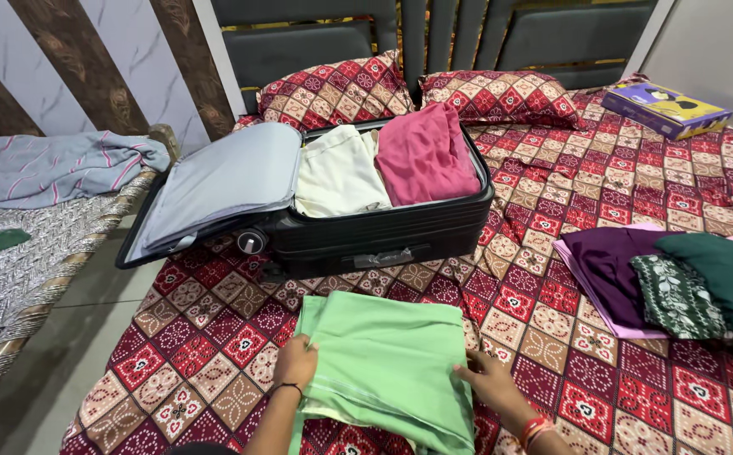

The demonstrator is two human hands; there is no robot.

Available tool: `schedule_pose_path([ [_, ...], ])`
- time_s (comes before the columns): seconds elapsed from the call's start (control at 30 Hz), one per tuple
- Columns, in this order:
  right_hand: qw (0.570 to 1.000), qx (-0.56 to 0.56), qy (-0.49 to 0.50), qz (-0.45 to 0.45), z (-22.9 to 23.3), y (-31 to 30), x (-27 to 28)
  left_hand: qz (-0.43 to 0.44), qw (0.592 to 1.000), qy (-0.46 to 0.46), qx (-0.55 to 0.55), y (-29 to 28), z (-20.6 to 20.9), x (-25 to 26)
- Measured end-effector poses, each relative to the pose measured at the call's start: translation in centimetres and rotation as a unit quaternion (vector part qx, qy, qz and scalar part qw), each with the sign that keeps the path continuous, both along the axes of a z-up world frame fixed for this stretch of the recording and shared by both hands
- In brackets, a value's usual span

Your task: The person folds several garments on a bed and places them into an open suitcase. Items include a light green garment, dark green pants, a patterned green dress, and a white top. The person arranges the folded clothes neatly inside the suitcase.

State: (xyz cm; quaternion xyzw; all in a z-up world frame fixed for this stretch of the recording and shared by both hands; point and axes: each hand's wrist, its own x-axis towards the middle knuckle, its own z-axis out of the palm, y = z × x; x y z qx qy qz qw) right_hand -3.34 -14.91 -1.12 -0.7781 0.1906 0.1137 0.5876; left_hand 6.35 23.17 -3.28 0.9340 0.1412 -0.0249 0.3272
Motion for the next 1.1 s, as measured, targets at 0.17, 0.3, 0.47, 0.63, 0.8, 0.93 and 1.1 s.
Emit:
schedule_pose_path([
  [0.17, 0.999, 0.032, 0.0, 0.007, -1.4, 0.5, 0.8, 0.037, 0.994, -0.096, -0.03, -0.5, -0.1, 1.3],
  [0.3, 0.999, -0.002, -0.027, 0.018, -2.3, 1.2, 1.7, 0.056, 0.994, -0.087, 0.02, 1.8, 0.8, 0.7],
  [0.47, 1.0, -0.008, 0.002, 0.014, -1.1, 2.7, 2.3, 0.083, 0.994, -0.004, 0.066, 2.5, 2.7, -1.0],
  [0.63, 0.994, 0.049, 0.092, -0.029, -0.2, 2.9, 2.5, 0.102, 0.988, 0.082, -0.084, 2.3, 3.5, -0.9],
  [0.8, 0.991, 0.082, 0.098, -0.028, -1.8, 3.2, 3.0, 0.078, 0.986, 0.101, -0.109, 3.4, 0.8, 0.1],
  [0.93, 0.992, 0.088, 0.087, -0.018, -3.0, 3.1, 2.9, 0.054, 0.953, 0.115, -0.276, 3.6, -0.4, 0.4],
  [1.1, 0.997, 0.058, 0.043, -0.024, -0.9, 1.6, 2.6, -0.056, 0.9, 0.143, -0.408, 2.7, 3.0, -1.2],
])
